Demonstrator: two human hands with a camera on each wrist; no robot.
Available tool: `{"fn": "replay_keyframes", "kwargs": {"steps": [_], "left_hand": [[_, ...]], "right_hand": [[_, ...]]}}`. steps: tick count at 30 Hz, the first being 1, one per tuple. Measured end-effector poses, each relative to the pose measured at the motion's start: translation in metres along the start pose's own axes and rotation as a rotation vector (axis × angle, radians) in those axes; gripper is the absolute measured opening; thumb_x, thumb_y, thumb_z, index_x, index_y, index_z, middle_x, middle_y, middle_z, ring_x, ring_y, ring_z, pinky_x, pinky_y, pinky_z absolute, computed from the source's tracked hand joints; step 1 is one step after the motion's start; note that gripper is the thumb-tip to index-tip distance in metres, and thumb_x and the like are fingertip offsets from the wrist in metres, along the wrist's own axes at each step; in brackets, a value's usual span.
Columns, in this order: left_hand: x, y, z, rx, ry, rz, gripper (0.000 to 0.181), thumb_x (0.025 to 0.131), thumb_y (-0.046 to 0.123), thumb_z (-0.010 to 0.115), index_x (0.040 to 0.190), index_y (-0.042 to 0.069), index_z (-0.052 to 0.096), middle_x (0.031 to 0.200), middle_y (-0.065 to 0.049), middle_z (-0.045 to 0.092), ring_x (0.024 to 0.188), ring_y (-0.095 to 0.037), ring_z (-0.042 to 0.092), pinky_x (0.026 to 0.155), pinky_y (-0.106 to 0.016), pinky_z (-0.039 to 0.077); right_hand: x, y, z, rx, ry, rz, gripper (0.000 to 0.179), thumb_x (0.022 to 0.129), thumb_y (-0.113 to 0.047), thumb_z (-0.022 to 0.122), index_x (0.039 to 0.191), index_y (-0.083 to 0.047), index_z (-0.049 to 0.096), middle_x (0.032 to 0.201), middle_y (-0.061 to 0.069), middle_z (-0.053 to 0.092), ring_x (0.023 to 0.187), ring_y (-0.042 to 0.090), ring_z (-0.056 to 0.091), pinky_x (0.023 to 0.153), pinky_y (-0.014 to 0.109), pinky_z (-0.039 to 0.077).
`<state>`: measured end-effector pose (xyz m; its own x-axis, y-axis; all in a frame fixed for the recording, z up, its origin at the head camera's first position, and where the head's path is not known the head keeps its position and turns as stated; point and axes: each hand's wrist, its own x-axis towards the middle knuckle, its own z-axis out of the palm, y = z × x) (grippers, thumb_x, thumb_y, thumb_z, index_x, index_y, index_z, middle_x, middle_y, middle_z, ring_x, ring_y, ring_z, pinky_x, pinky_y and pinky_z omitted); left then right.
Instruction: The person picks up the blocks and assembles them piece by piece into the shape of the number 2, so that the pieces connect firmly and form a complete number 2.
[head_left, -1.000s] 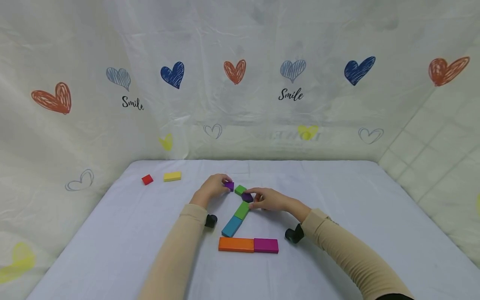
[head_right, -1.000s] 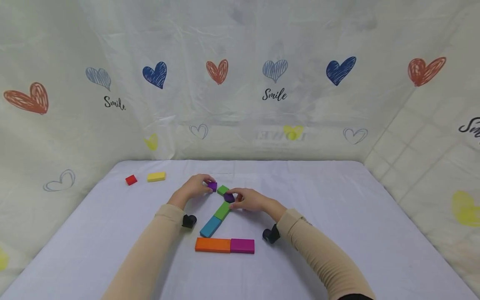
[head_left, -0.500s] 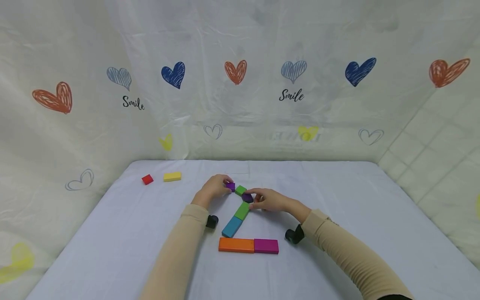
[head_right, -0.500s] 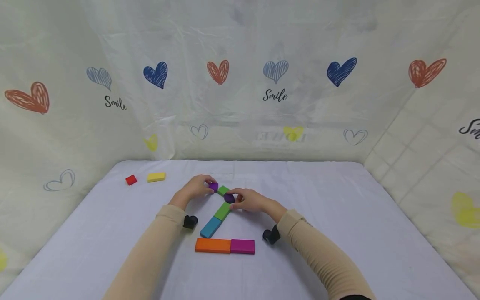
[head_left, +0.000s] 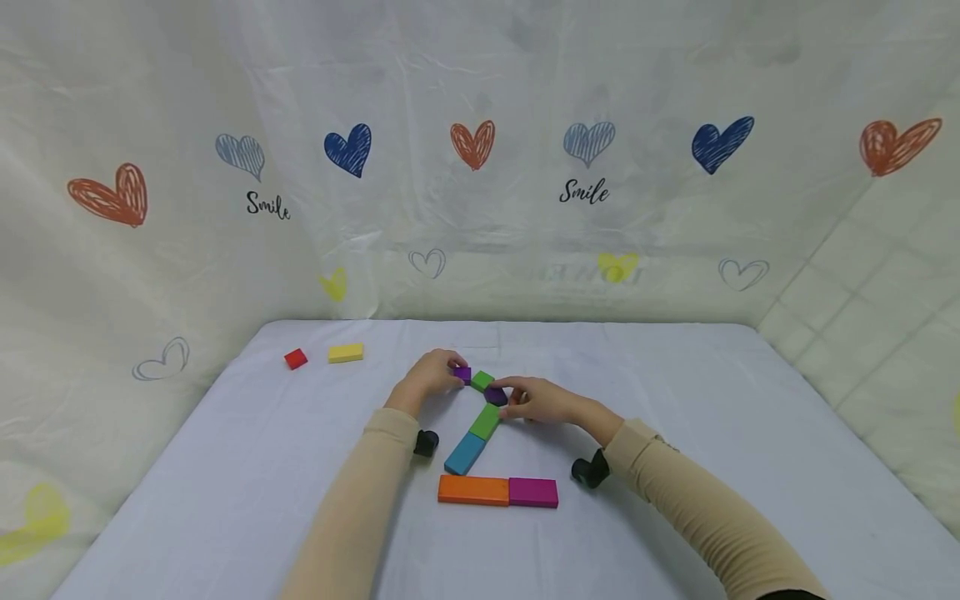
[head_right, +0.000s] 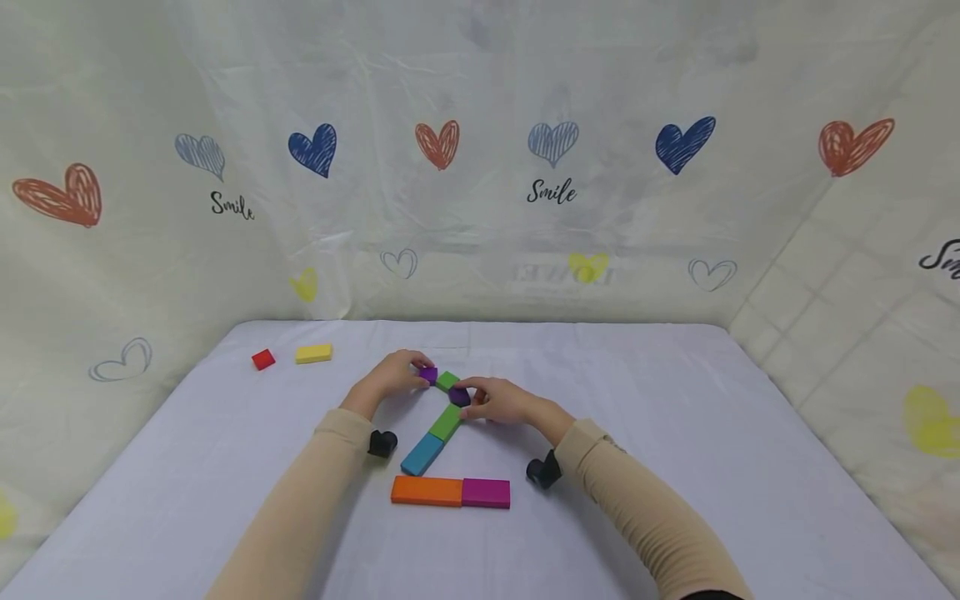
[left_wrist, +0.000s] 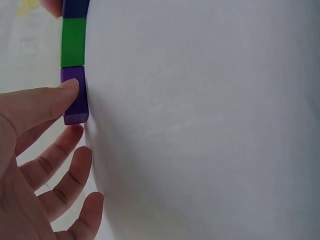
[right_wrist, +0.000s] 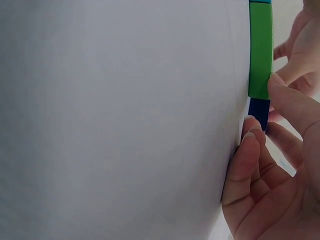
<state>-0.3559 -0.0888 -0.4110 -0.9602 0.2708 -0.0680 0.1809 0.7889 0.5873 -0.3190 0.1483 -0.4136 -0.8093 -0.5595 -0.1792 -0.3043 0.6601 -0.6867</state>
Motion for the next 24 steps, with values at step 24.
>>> {"fn": "replay_keyframes", "kwargs": {"steps": [24], "left_hand": [[-0.0001, 0.001, 0.0, -0.012, -0.001, 0.003, 0.032, 0.092, 0.007, 0.075, 0.124, 0.006, 0.07, 0.127, -0.018, 0.064, 0.118, -0.031, 0.06, 0.105, -0.044, 0.045]], "right_hand": [[0.0004, 0.0011, -0.0003, -0.014, 0.0, -0.009, 0.056, 0.099, -0.023, 0.071, 0.15, -0.011, 0.051, 0.095, 0.005, 0.058, 0.078, 0.018, 0.054, 0.069, 0.028, 0.047]]}}
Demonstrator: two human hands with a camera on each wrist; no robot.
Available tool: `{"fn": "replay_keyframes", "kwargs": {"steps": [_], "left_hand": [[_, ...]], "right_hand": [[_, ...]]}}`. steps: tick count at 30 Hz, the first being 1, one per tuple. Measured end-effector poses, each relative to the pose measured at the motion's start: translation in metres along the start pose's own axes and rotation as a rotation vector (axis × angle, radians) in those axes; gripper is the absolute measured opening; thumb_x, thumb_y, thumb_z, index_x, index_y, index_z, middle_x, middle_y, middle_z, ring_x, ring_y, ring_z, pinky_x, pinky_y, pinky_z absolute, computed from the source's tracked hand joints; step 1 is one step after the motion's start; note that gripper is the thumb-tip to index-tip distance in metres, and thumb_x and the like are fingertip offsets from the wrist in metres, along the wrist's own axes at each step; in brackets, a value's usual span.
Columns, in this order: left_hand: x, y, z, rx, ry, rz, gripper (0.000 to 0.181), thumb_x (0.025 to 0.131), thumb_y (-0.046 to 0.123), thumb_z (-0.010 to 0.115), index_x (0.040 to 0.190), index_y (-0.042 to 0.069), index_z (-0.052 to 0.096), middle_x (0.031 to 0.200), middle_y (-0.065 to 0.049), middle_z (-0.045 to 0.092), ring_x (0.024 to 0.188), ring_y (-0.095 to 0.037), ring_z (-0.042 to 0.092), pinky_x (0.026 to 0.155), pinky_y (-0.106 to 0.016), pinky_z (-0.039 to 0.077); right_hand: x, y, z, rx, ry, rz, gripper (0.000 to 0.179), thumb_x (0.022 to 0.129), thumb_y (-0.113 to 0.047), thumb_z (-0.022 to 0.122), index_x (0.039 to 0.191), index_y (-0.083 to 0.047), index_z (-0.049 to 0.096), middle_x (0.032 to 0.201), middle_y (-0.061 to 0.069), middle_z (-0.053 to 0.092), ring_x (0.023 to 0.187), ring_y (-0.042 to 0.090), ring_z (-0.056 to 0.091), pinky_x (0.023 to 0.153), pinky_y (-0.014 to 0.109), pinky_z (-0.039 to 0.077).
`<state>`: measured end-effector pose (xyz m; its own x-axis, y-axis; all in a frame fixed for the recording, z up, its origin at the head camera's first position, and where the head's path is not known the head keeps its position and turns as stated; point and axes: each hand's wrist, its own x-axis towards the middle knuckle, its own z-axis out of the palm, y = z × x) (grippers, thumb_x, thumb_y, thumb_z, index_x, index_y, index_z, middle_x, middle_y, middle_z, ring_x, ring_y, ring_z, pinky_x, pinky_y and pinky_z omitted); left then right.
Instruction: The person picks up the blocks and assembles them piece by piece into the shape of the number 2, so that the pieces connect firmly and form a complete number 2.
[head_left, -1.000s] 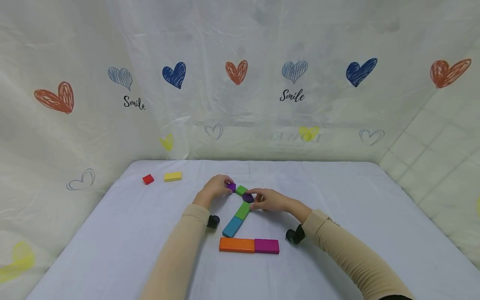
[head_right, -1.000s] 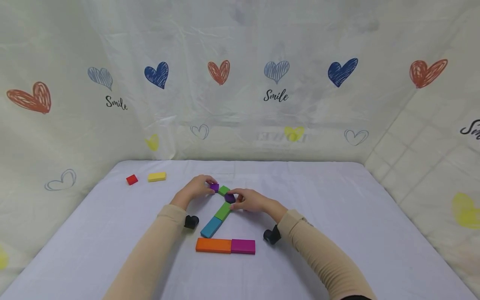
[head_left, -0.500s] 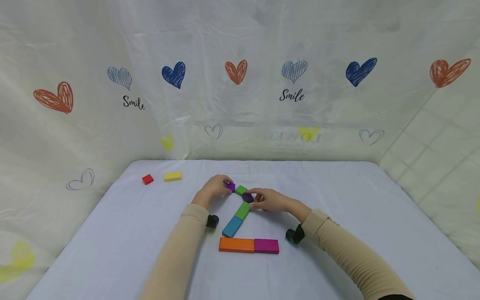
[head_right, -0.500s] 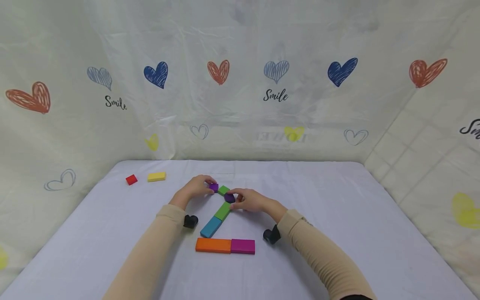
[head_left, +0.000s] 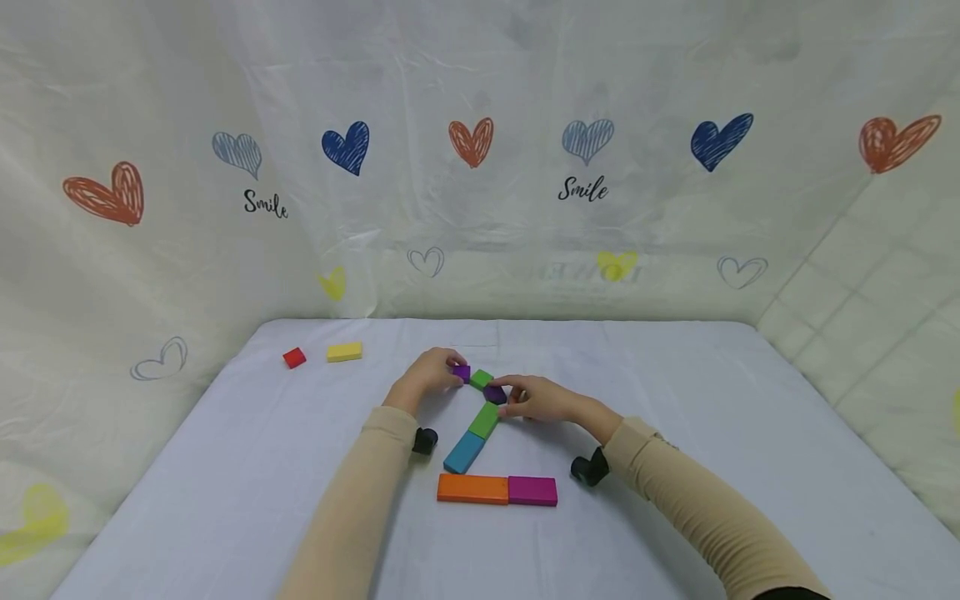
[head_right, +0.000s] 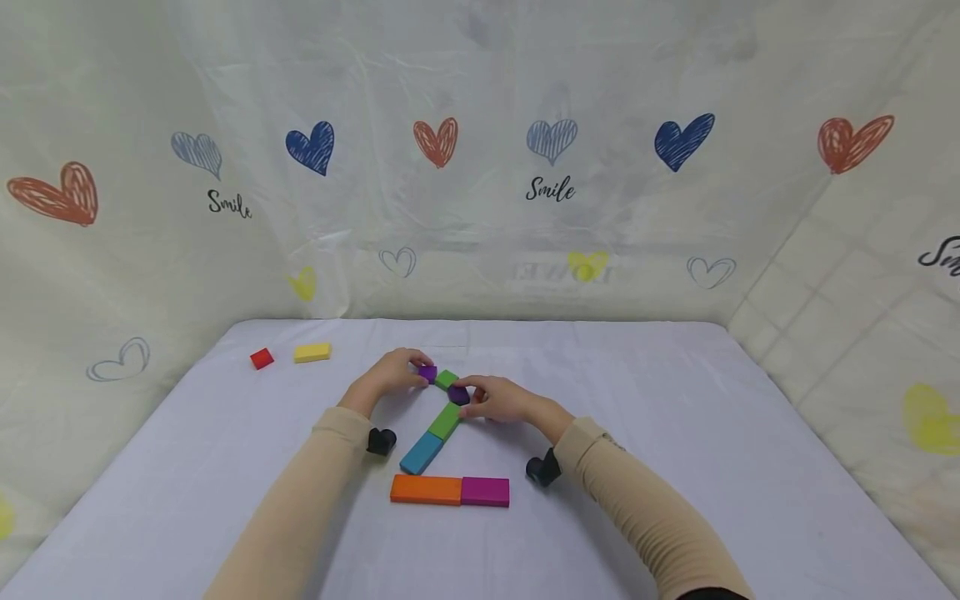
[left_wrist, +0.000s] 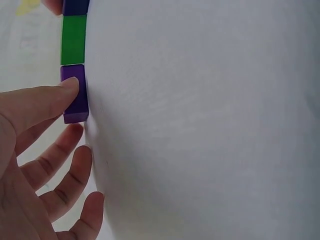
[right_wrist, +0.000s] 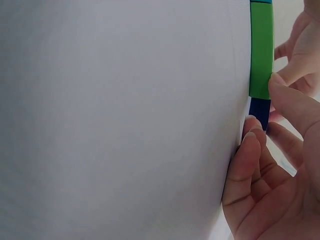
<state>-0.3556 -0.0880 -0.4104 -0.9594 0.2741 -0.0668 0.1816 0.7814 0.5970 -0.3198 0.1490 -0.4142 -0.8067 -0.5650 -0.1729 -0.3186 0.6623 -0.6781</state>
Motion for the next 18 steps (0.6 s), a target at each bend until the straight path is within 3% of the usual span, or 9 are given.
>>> {"fn": "replay_keyframes", "kwargs": {"steps": [18], "left_hand": [[0.0018, -0.0035, 0.0011, -0.011, -0.009, -0.011, 0.032, 0.093, 0.009, 0.075, 0.124, 0.007, 0.07, 0.127, -0.016, 0.064, 0.119, -0.03, 0.059, 0.107, -0.045, 0.044]], "right_hand": [[0.0003, 0.0005, -0.0004, 0.004, -0.004, -0.003, 0.056, 0.099, -0.023, 0.071, 0.15, -0.011, 0.051, 0.096, 0.005, 0.058, 0.078, 0.018, 0.054, 0.069, 0.028, 0.048]]}}
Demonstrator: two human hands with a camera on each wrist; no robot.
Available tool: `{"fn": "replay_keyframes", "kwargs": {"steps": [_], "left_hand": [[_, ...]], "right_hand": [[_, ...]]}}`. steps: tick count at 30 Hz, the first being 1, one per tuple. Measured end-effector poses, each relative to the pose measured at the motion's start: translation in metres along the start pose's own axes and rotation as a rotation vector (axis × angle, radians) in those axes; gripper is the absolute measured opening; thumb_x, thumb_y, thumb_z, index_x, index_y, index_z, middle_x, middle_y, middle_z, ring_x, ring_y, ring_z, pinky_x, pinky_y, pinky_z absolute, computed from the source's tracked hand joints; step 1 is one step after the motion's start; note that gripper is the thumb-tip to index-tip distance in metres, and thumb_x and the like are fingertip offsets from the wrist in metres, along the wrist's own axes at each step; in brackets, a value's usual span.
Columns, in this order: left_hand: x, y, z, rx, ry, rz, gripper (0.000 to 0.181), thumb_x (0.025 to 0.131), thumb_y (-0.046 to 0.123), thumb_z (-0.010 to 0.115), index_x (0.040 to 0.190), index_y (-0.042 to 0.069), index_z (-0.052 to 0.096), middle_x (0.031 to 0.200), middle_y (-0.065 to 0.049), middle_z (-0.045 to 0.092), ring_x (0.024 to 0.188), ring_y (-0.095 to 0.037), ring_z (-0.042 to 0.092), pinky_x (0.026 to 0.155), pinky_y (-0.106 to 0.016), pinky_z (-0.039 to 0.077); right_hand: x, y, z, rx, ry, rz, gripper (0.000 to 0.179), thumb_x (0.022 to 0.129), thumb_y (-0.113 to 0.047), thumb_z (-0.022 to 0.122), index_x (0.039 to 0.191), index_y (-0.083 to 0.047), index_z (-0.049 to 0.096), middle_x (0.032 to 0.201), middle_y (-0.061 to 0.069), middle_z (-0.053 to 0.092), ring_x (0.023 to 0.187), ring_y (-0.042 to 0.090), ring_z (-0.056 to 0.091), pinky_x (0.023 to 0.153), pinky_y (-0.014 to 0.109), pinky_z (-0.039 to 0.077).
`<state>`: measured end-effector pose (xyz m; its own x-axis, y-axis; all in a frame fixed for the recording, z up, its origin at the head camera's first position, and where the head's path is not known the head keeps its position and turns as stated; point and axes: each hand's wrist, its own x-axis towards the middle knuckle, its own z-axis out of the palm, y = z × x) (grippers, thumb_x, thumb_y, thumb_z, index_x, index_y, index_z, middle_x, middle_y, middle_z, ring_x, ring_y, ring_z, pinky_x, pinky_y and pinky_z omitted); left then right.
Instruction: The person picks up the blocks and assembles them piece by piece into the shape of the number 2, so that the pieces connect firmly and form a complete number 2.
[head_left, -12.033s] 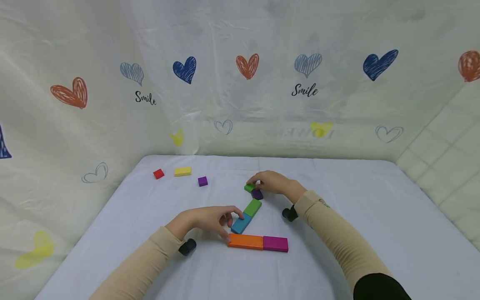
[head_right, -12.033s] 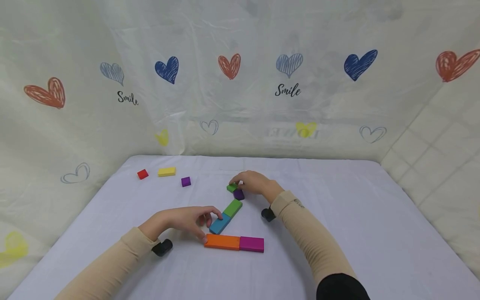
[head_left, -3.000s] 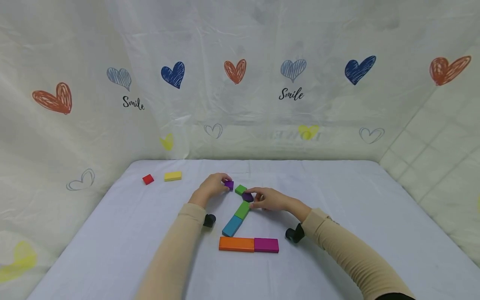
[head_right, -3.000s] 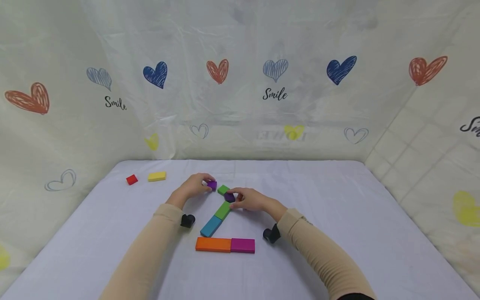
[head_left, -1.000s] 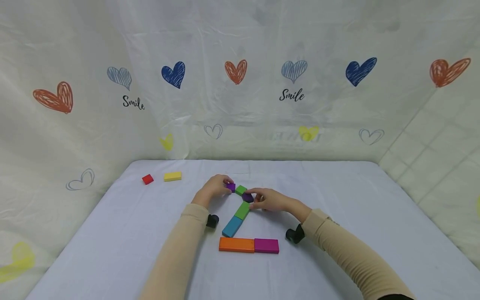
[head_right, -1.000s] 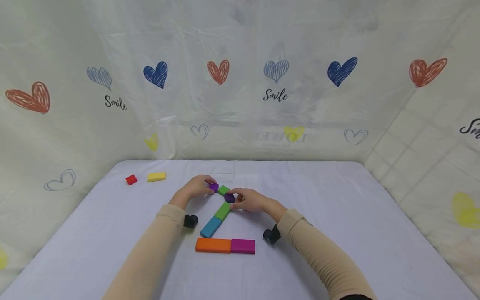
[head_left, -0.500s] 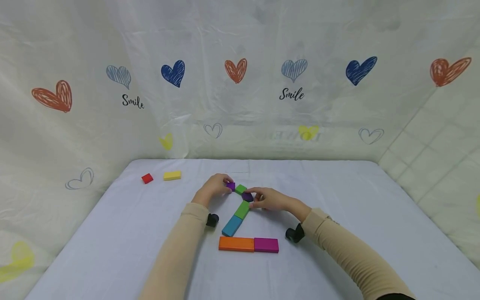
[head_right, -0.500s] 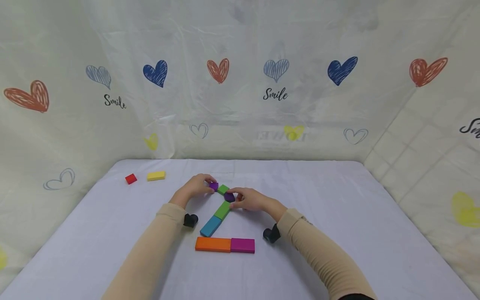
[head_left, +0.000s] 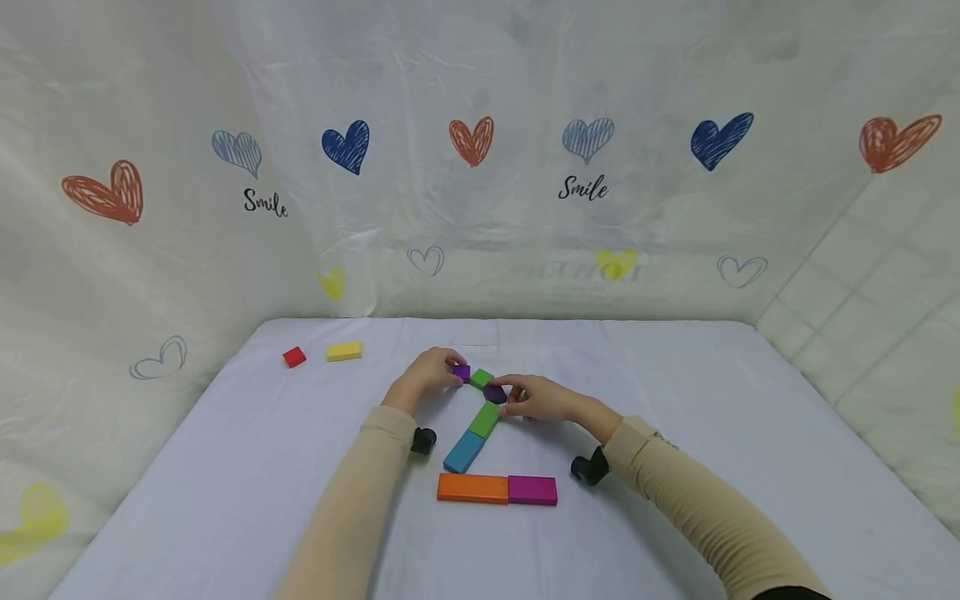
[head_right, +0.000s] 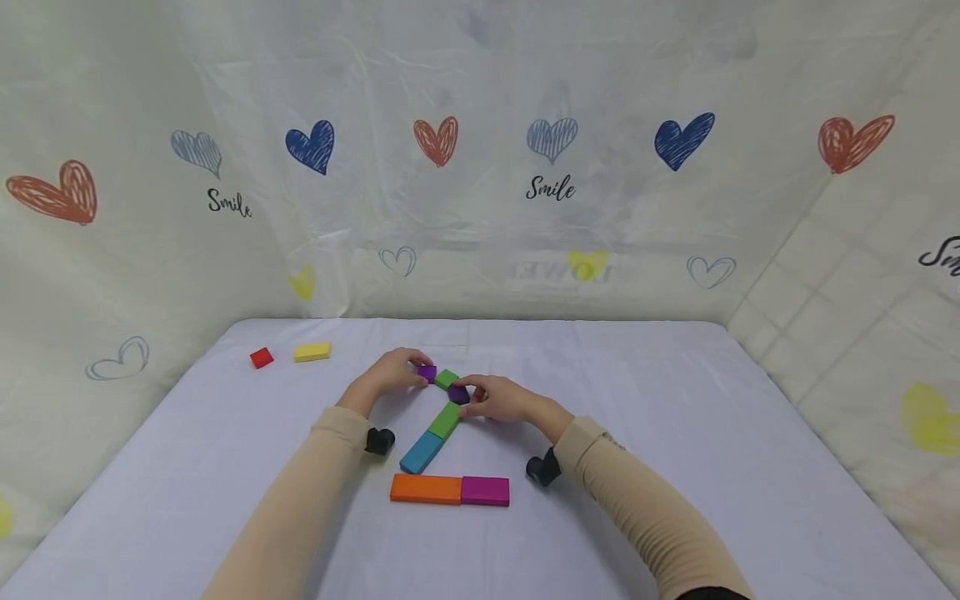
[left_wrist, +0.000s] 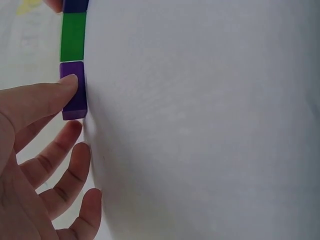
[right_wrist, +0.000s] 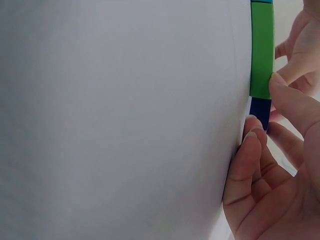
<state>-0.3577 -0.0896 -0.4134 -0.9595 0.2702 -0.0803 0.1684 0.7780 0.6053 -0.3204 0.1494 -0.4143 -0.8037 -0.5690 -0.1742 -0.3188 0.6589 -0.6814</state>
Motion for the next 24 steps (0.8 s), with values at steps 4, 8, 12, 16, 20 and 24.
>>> {"fn": "replay_keyframes", "kwargs": {"steps": [4, 8, 12, 16, 20, 24], "left_hand": [[0.001, -0.002, 0.0, 0.002, 0.0, 0.013, 0.032, 0.093, 0.008, 0.075, 0.124, 0.008, 0.07, 0.128, -0.017, 0.064, 0.119, -0.031, 0.059, 0.107, -0.045, 0.044], [0.0, -0.002, 0.0, 0.002, 0.002, 0.026, 0.032, 0.092, 0.008, 0.075, 0.123, 0.007, 0.07, 0.127, -0.017, 0.065, 0.119, -0.031, 0.059, 0.106, -0.045, 0.044], [0.0, -0.001, -0.001, -0.004, -0.003, 0.016, 0.035, 0.092, 0.007, 0.075, 0.126, 0.008, 0.069, 0.129, -0.017, 0.064, 0.12, -0.031, 0.059, 0.106, -0.046, 0.044], [-0.001, -0.001, -0.002, -0.014, -0.011, 0.006, 0.043, 0.092, 0.008, 0.076, 0.133, 0.01, 0.065, 0.132, -0.017, 0.061, 0.121, -0.032, 0.057, 0.105, -0.047, 0.045], [-0.003, -0.004, -0.005, -0.032, -0.02, 0.013, 0.047, 0.092, 0.01, 0.076, 0.137, 0.01, 0.061, 0.132, -0.017, 0.061, 0.12, -0.033, 0.057, 0.101, -0.047, 0.048], [-0.007, -0.008, -0.011, -0.054, -0.03, 0.028, 0.045, 0.094, 0.012, 0.073, 0.138, 0.01, 0.061, 0.133, -0.017, 0.061, 0.121, -0.034, 0.056, 0.102, -0.049, 0.047]], "right_hand": [[0.0, 0.0, 0.0, -0.004, 0.001, 0.002, 0.056, 0.099, -0.023, 0.071, 0.15, -0.011, 0.051, 0.096, 0.005, 0.059, 0.078, 0.018, 0.055, 0.07, 0.028, 0.049], [0.0, -0.001, 0.0, -0.002, 0.0, 0.0, 0.056, 0.099, -0.023, 0.071, 0.15, -0.011, 0.051, 0.096, 0.005, 0.059, 0.077, 0.018, 0.055, 0.069, 0.028, 0.049], [0.0, -0.001, 0.0, 0.004, 0.0, -0.001, 0.056, 0.099, -0.022, 0.071, 0.15, -0.01, 0.051, 0.097, 0.005, 0.058, 0.077, 0.018, 0.054, 0.069, 0.028, 0.049], [0.001, 0.0, -0.001, 0.0, -0.003, 0.0, 0.056, 0.099, -0.023, 0.07, 0.15, -0.011, 0.051, 0.097, 0.005, 0.059, 0.078, 0.018, 0.055, 0.07, 0.028, 0.049], [0.002, 0.0, -0.002, -0.008, -0.017, 0.0, 0.058, 0.1, -0.025, 0.069, 0.152, -0.012, 0.048, 0.099, 0.005, 0.06, 0.079, 0.019, 0.056, 0.072, 0.029, 0.051], [0.003, -0.002, -0.003, -0.026, -0.026, 0.009, 0.061, 0.1, -0.029, 0.069, 0.155, -0.015, 0.045, 0.102, 0.005, 0.061, 0.08, 0.019, 0.058, 0.073, 0.03, 0.053]]}}
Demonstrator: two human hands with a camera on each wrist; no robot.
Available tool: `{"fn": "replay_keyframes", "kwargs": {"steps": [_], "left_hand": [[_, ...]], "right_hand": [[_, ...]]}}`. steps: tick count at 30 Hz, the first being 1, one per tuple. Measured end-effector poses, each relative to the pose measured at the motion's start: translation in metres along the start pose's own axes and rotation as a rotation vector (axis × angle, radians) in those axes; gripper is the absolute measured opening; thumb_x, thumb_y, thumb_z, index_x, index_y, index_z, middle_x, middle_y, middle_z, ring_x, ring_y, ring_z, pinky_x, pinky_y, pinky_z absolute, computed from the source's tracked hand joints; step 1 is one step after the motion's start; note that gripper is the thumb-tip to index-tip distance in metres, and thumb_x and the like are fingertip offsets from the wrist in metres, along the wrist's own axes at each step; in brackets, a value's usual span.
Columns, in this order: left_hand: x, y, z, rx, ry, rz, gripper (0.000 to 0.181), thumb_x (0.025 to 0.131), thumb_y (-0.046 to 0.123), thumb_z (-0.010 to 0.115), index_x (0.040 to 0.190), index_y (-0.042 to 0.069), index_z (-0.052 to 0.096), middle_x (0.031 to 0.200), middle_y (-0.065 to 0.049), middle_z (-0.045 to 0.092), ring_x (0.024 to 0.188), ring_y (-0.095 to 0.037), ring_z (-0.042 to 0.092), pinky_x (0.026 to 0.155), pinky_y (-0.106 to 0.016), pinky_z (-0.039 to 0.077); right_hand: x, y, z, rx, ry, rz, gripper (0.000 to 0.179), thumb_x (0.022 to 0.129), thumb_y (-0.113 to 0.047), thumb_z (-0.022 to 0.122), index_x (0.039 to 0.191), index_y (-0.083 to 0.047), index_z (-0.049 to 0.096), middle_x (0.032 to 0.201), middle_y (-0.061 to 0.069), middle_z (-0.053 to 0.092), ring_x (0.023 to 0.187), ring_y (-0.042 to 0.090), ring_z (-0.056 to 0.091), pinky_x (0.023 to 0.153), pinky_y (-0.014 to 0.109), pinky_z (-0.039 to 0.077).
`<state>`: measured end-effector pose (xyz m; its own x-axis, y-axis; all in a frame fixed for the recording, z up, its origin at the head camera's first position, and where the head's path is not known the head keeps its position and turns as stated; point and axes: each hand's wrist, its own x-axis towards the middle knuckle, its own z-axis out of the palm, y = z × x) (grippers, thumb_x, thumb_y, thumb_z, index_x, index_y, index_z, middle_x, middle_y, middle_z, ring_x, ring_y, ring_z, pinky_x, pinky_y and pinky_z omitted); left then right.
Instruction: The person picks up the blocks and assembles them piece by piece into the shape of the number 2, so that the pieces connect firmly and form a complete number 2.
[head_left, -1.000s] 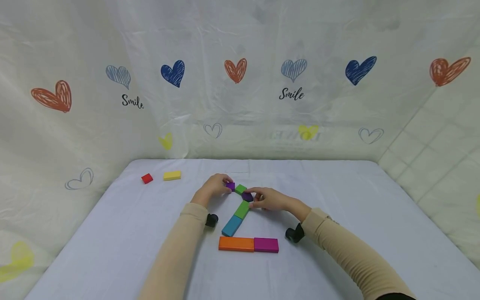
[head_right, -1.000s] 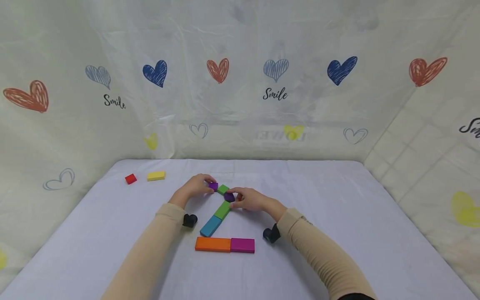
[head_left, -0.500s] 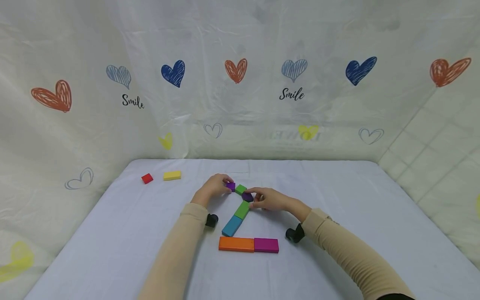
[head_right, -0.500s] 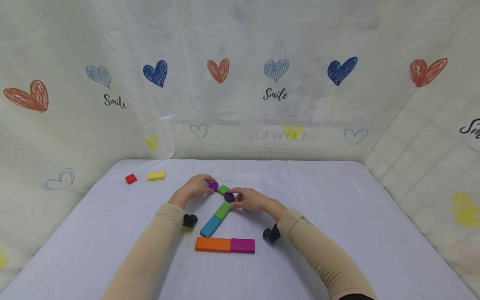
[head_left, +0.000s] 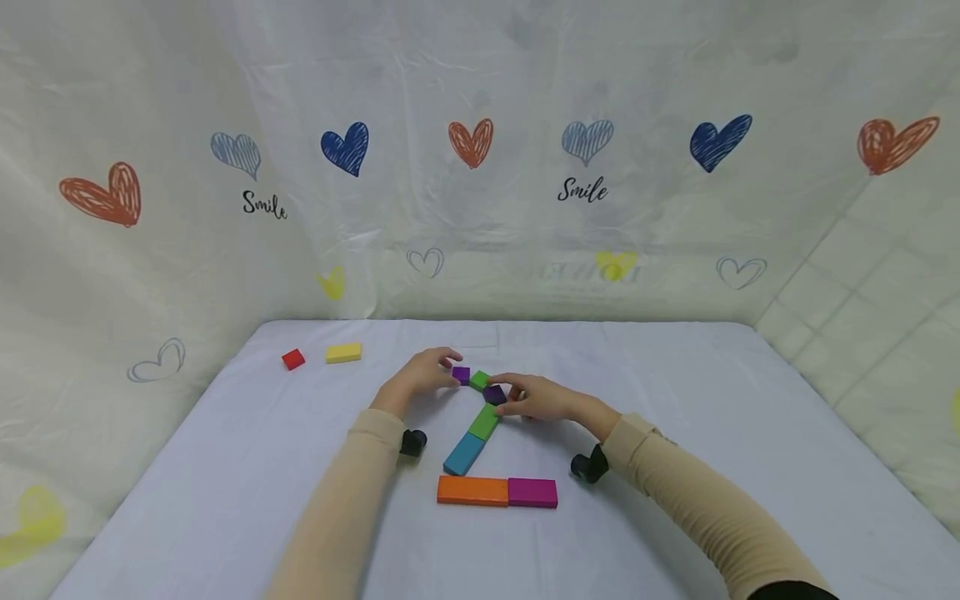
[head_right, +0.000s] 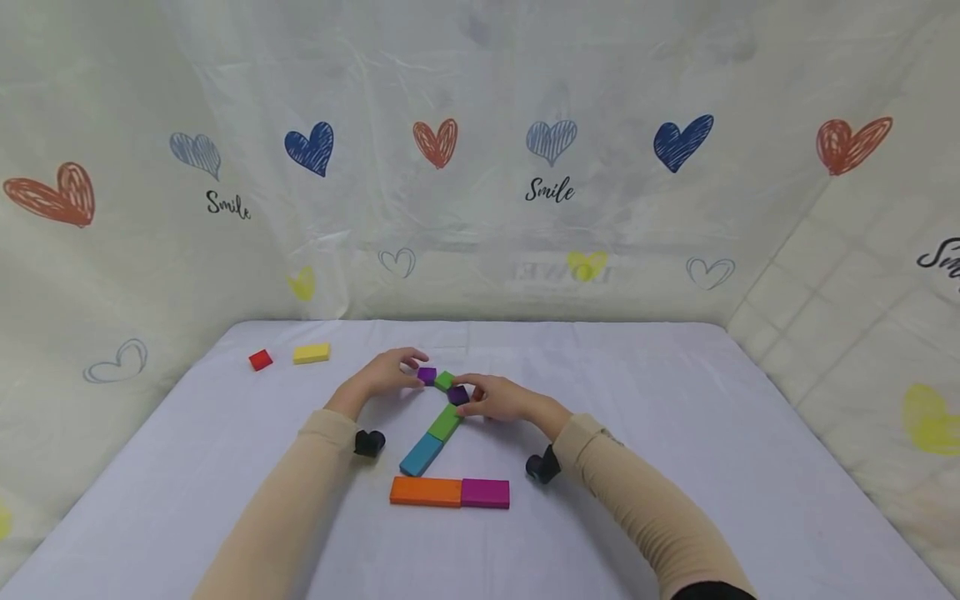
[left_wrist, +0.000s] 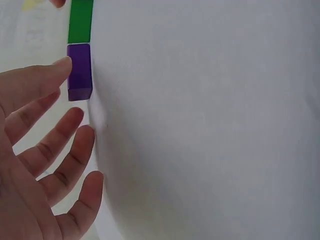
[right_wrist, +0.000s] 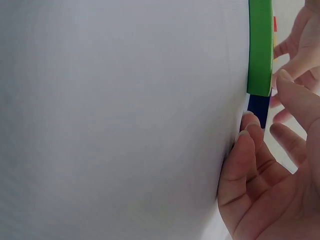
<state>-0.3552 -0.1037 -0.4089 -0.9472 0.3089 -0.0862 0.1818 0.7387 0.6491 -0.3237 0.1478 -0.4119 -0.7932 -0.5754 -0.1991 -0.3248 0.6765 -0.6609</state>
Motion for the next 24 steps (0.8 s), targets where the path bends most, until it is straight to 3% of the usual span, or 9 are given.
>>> {"fn": "replay_keyframes", "kwargs": {"steps": [9, 24], "left_hand": [[-0.012, -0.01, -0.023, -0.027, 0.035, -0.004, 0.041, 0.1, 0.013, 0.066, 0.14, 0.011, 0.059, 0.135, -0.014, 0.059, 0.12, -0.033, 0.055, 0.101, -0.048, 0.048], [-0.027, -0.025, -0.047, 0.062, 0.105, 0.083, 0.037, 0.101, 0.011, 0.065, 0.137, 0.007, 0.061, 0.131, -0.016, 0.063, 0.112, -0.031, 0.057, 0.097, -0.046, 0.049]], "right_hand": [[0.002, -0.005, -0.002, -0.032, 0.0, 0.02, 0.063, 0.1, -0.032, 0.069, 0.156, -0.018, 0.044, 0.101, 0.005, 0.059, 0.076, 0.019, 0.057, 0.068, 0.03, 0.049], [0.004, -0.003, 0.002, -0.034, -0.003, 0.004, 0.061, 0.1, -0.03, 0.069, 0.154, -0.015, 0.046, 0.1, 0.005, 0.058, 0.072, 0.017, 0.055, 0.065, 0.028, 0.046]]}}
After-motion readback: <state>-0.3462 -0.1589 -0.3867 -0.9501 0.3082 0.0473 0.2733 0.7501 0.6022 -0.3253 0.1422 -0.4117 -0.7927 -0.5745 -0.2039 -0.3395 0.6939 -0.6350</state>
